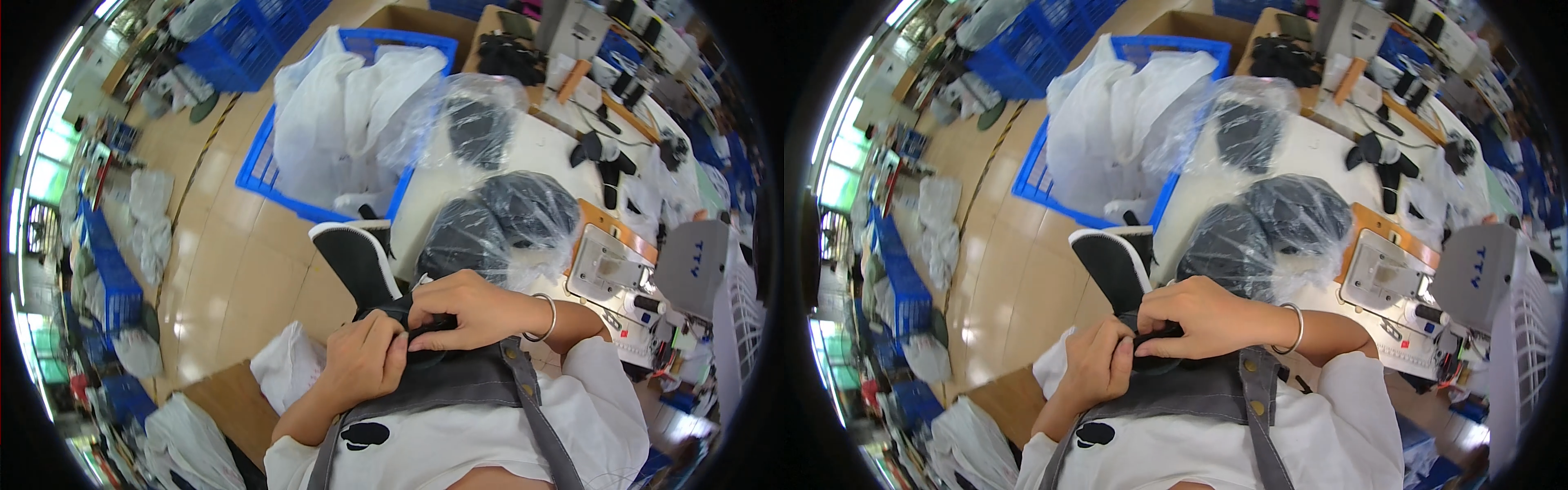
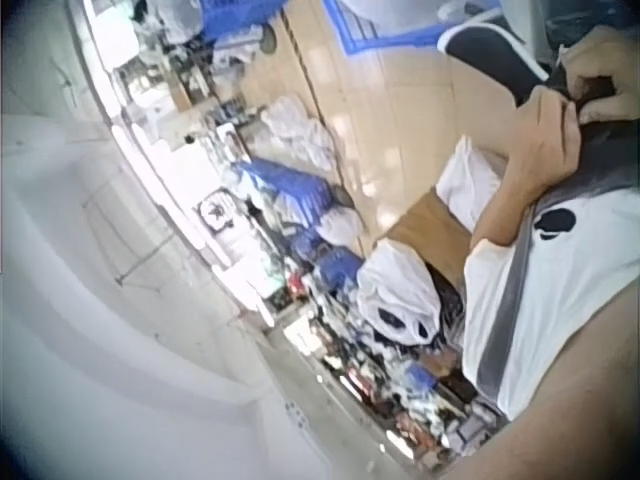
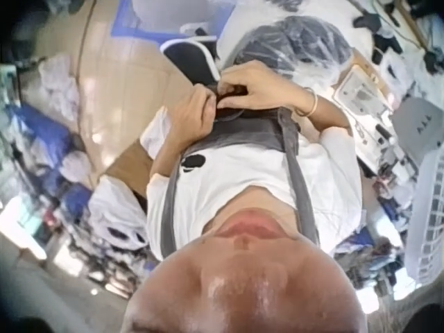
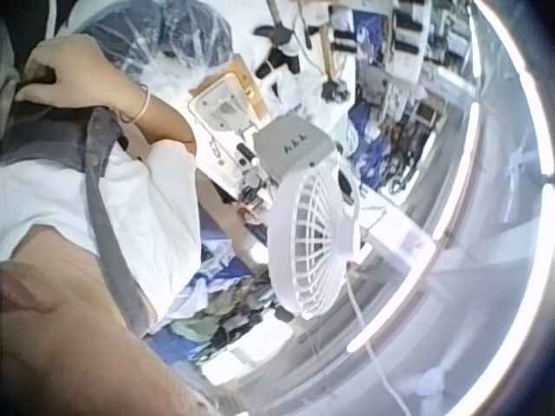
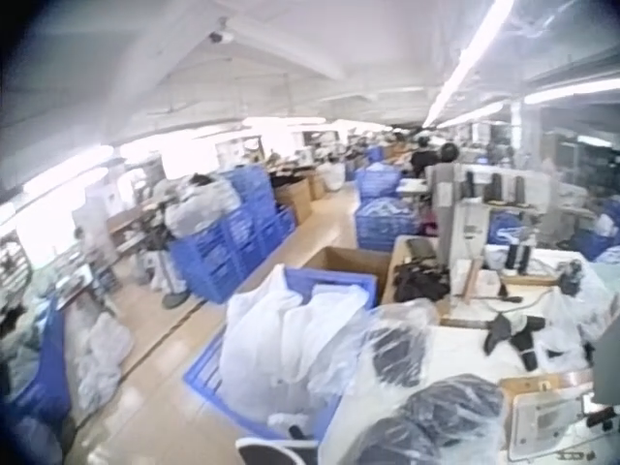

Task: Applying adhesive and assembling shoe components in a manufacturing facility.

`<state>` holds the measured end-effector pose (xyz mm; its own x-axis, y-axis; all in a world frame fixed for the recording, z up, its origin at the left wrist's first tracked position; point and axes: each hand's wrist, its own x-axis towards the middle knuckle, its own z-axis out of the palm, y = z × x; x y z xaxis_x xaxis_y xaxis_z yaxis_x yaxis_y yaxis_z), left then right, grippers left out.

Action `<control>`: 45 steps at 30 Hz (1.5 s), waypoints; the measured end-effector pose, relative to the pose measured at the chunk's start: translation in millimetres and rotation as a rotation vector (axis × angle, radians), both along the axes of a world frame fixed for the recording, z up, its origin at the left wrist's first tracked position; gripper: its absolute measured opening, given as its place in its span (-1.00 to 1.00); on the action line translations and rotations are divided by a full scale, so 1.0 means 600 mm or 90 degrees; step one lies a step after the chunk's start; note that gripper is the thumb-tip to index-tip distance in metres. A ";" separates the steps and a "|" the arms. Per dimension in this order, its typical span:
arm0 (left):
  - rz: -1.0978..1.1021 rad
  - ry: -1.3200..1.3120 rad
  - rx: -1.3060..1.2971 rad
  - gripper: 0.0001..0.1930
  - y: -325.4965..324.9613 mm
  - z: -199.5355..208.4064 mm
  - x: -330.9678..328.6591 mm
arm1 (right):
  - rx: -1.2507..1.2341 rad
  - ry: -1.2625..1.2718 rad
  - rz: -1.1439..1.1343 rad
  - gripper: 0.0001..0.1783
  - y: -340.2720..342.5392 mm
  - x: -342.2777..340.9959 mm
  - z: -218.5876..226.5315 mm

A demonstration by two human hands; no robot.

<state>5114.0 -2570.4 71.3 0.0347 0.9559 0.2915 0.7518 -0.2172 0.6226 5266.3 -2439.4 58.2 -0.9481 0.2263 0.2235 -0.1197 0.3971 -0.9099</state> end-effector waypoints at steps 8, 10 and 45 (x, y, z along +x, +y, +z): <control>0.066 0.004 -0.018 -0.79 -0.049 -0.008 -0.001 | -0.017 0.112 0.058 -0.83 -0.025 -0.048 -0.040; 0.132 -0.017 -0.063 -0.72 -0.067 -0.013 -0.001 | -0.034 0.131 0.061 -0.83 -0.031 -0.057 -0.047; 0.030 0.028 -0.118 -0.84 -0.016 -0.013 -0.046 | 0.345 0.051 -0.045 -0.79 -0.037 -0.048 -0.055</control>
<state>5086.4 -2579.8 63.2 -0.0026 0.9939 0.1100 0.7857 -0.0660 0.6151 5237.6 -2461.3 25.4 -0.9099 0.1214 0.3966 -0.1365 0.8153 -0.5627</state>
